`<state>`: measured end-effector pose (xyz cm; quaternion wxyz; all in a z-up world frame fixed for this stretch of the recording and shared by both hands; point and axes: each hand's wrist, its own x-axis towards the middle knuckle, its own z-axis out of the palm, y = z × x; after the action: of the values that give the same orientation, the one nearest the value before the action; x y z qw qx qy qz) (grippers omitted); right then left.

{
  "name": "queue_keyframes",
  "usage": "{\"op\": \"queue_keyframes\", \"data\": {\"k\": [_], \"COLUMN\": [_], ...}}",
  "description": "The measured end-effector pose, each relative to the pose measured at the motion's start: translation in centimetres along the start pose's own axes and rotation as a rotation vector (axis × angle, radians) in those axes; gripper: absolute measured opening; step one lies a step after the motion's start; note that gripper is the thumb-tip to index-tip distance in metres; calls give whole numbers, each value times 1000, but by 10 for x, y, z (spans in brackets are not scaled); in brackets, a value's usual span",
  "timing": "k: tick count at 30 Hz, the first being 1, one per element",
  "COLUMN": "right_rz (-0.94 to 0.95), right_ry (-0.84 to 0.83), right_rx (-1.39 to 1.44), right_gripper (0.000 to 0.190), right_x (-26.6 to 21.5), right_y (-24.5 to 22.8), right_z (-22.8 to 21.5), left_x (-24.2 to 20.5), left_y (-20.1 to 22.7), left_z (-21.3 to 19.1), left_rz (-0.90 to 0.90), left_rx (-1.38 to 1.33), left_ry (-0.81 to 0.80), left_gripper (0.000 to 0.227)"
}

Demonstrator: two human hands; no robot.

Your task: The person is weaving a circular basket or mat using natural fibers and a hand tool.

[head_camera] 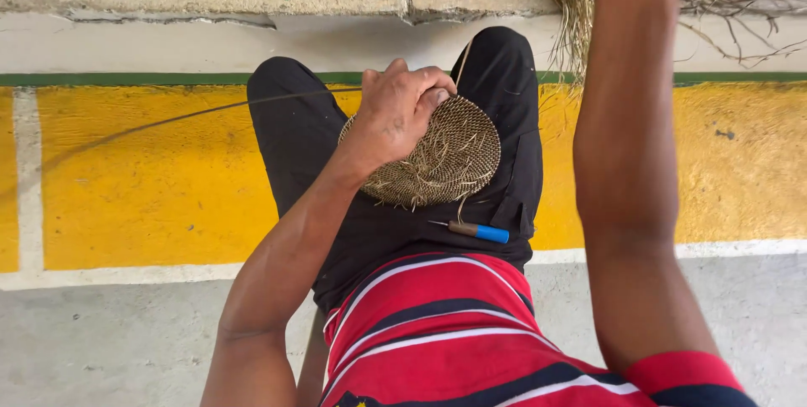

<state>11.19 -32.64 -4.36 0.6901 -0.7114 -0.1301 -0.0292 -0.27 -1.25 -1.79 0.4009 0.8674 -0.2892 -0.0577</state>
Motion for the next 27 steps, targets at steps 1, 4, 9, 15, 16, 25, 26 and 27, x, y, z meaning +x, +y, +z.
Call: {"op": "queue_keyframes", "data": {"k": [1, 4, 9, 15, 16, 25, 26, 27], "right_rz": [-26, -59, 340, 364, 304, -209, -200, -188], "right_ry": [-35, -169, -85, -130, -123, 125, 123, 174], "right_rx": [98, 414, 150, 61, 130, -150, -147, -105], "right_gripper": [24, 29, 24, 16, 19, 6, 6, 6], "right_x": [-15, -80, -144, -177, -185, -161, -162, -164], "right_y": [-24, -88, -88, -107, -115, -78, -70, -61], "right_z": [12, 91, 129, 120, 114, 141, 141, 141], "left_x": [-1, -6, -4, -6, -8, -8, -8, -10], "left_y": [-1, -8, -1, 3, 3, -4, -2, -1], "left_z": [2, 6, 2, 6, 5, 6, 1, -5], "left_rz": [34, 66, 58, 87, 20, 154, 145, 134], "left_rx": [-14, -74, -76, -20, -34, -93, -96, -76], "left_ry": [68, 203, 130, 255, 205, 210, 207, 164], "left_gripper": [10, 17, 34, 37, 38, 20, 20, 15]}}
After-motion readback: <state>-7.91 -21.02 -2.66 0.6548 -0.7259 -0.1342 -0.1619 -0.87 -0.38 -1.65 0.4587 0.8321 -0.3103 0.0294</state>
